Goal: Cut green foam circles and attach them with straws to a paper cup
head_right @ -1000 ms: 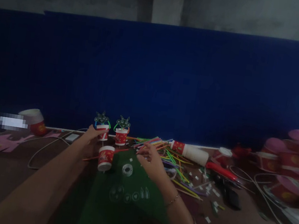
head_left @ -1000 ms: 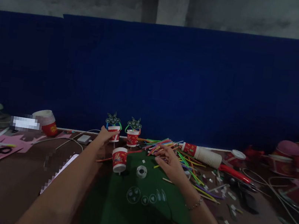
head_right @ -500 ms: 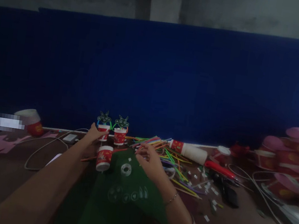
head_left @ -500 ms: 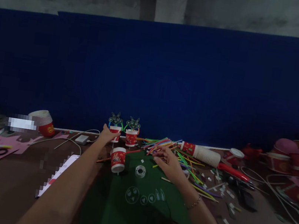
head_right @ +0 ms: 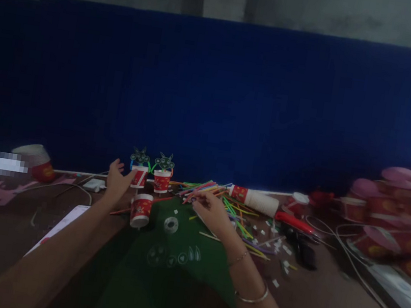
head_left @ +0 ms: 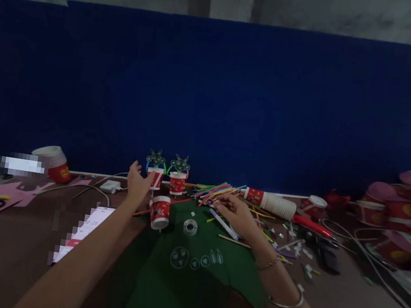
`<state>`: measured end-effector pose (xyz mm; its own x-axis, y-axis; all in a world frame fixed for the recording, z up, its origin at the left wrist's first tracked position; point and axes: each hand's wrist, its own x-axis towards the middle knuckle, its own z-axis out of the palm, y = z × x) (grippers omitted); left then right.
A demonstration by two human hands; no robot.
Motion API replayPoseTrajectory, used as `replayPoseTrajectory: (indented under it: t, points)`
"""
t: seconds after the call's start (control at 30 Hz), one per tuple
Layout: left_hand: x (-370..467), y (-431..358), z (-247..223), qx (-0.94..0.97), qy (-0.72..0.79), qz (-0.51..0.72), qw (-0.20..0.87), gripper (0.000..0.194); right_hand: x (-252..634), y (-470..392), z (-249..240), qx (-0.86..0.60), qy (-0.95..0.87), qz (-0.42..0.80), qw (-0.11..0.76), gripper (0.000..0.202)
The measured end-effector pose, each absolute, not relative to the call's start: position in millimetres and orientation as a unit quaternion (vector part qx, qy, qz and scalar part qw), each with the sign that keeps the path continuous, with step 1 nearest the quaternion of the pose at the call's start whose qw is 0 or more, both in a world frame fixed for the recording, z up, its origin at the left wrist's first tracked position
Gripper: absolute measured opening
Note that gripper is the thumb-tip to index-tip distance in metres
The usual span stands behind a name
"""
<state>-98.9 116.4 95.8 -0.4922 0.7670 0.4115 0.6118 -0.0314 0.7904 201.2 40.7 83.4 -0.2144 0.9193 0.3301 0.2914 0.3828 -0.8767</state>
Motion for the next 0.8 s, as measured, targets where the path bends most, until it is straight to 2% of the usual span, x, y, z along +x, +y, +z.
replayPoseTrajectory:
  t: [0.07,0.17,0.27,0.4,0.63,0.8]
  points:
    - [-78.0,87.1,92.6,0.56,0.626,0.542,0.031,0.048,211.7,39.8,84.3,-0.472,-0.738,0.3,0.377,0.018]
    - [-41.6,33.7,78.4,0.712,0.548,0.43,0.09,0.023,225.6,34.4,78.3,-0.516,-0.793,0.216,0.241,0.013]
    - [-12.5,-11.8,59.6,0.831,0.469,0.269,0.134,0.025,234.4,27.6,66.4,-0.57,-0.796,0.129,0.158,0.015]
    - [6.3,-37.4,43.1,0.861,0.478,0.119,0.128,0.03,244.6,22.8,56.1,-0.629,-0.761,0.078,0.138,0.018]
    - [21.3,-36.8,46.8,0.876,0.479,0.007,0.06,0.027,284.8,22.1,55.7,-0.695,-0.702,0.048,0.15,0.02]
    - [35.2,-42.8,49.6,0.88,0.474,-0.038,0.016,0.036,302.4,20.9,49.3,-0.693,-0.704,0.033,0.153,0.019]
